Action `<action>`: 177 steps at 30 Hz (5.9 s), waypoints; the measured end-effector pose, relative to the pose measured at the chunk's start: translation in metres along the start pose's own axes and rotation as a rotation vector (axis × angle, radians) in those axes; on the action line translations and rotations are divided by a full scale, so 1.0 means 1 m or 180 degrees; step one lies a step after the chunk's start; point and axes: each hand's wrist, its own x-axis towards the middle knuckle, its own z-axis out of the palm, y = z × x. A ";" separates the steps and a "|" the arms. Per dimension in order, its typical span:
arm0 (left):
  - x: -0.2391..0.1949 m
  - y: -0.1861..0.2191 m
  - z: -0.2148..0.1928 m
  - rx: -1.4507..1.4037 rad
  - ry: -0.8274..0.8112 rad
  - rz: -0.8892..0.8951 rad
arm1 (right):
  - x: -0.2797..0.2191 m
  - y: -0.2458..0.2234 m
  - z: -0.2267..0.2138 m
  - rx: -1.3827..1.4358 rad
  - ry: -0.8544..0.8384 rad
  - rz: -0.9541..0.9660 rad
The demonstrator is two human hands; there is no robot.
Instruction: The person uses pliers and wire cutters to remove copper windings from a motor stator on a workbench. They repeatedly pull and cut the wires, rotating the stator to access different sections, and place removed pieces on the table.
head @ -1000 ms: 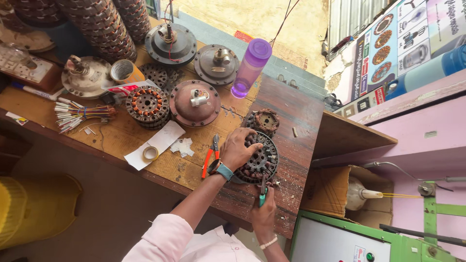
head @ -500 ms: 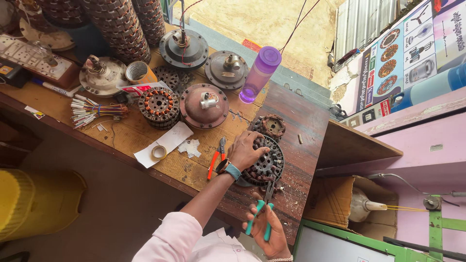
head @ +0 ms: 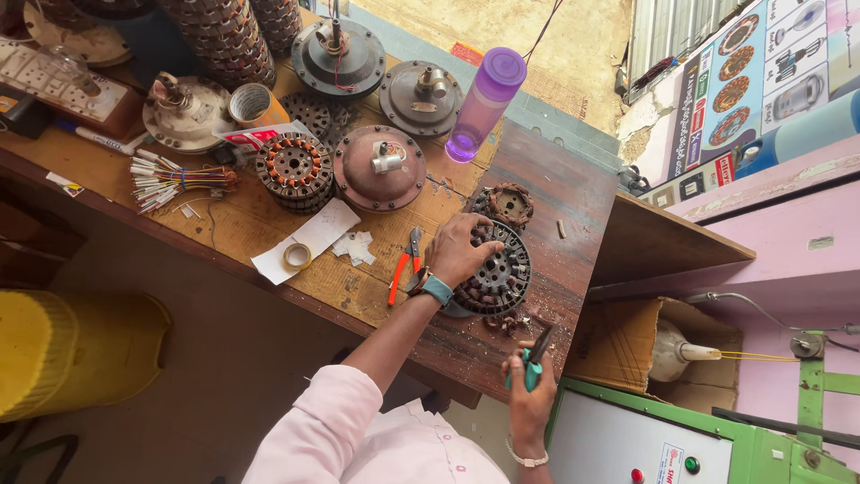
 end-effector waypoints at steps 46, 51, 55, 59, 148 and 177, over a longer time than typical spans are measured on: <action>0.001 0.011 -0.007 0.0344 -0.0074 -0.0027 | 0.035 -0.141 -0.028 -0.2346 -0.1044 0.0109; 0.010 0.013 -0.011 0.0319 -0.0339 0.0049 | 0.050 -0.152 -0.023 -0.2809 -0.1221 0.0598; 0.008 0.013 -0.013 0.0390 -0.0581 -0.0254 | 0.024 -0.107 0.014 -0.1687 -0.0350 -0.0292; 0.010 0.019 -0.015 0.0296 -0.0519 -0.0141 | 0.020 -0.088 0.021 -0.1862 -0.0073 -0.0170; 0.027 -0.009 0.003 0.0074 -0.0281 0.0191 | 0.024 -0.135 -0.021 -0.1916 -0.0746 0.0191; 0.018 0.010 -0.010 0.0461 -0.0440 0.0339 | 0.028 -0.127 0.006 -0.2404 -0.0775 0.0744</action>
